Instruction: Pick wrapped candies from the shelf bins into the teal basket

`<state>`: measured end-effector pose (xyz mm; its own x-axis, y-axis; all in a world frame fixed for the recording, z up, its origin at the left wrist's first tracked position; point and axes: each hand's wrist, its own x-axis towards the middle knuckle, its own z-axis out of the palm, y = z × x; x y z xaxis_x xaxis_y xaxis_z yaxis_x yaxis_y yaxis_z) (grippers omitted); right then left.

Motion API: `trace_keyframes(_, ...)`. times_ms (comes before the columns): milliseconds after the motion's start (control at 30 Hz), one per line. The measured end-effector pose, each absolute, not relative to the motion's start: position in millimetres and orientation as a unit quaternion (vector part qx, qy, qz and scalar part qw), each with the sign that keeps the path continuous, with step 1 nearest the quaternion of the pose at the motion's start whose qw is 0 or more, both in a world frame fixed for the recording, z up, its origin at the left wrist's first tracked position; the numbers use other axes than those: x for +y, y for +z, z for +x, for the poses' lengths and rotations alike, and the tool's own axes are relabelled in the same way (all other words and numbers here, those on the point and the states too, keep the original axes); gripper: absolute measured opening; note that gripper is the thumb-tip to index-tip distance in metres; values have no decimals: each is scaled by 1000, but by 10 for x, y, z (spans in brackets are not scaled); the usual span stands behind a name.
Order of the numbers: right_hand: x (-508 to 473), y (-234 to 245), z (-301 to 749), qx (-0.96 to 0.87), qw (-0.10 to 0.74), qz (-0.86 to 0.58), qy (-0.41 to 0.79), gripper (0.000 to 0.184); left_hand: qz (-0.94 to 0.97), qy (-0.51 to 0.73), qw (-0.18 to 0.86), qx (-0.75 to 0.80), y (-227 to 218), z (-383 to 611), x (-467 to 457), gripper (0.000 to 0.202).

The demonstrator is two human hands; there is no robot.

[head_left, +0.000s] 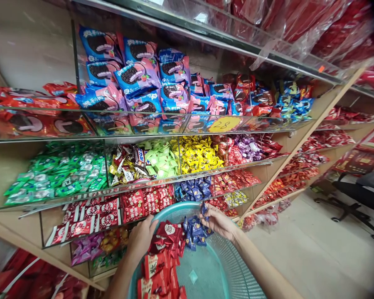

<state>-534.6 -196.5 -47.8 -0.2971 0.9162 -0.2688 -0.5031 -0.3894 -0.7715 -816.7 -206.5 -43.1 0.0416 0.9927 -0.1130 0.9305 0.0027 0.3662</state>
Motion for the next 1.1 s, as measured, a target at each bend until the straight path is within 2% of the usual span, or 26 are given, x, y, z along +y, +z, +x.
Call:
trace_keyframes(200, -1989, -487, -5381, -310, 457, -368, 748, 25, 703, 95, 178, 682, -416, -8169, -2074, 42)
trace_keyframes(633, -2009, -558, -5417, -311, 459, -390, 735, 27, 710, 98, 174, 675, -420, -8165, -2064, 42)
trace_keyframes(867, -2033, -580, -5375, -340, 409, -418, 737, 28, 711, 86, 181, 674, -376, -8147, -2070, 45)
trace_keyframes(1100, -2001, -563, -5398, -281, 497, -369, 733, 24, 711, 76, 182, 675, -302, -8116, -2077, 42)
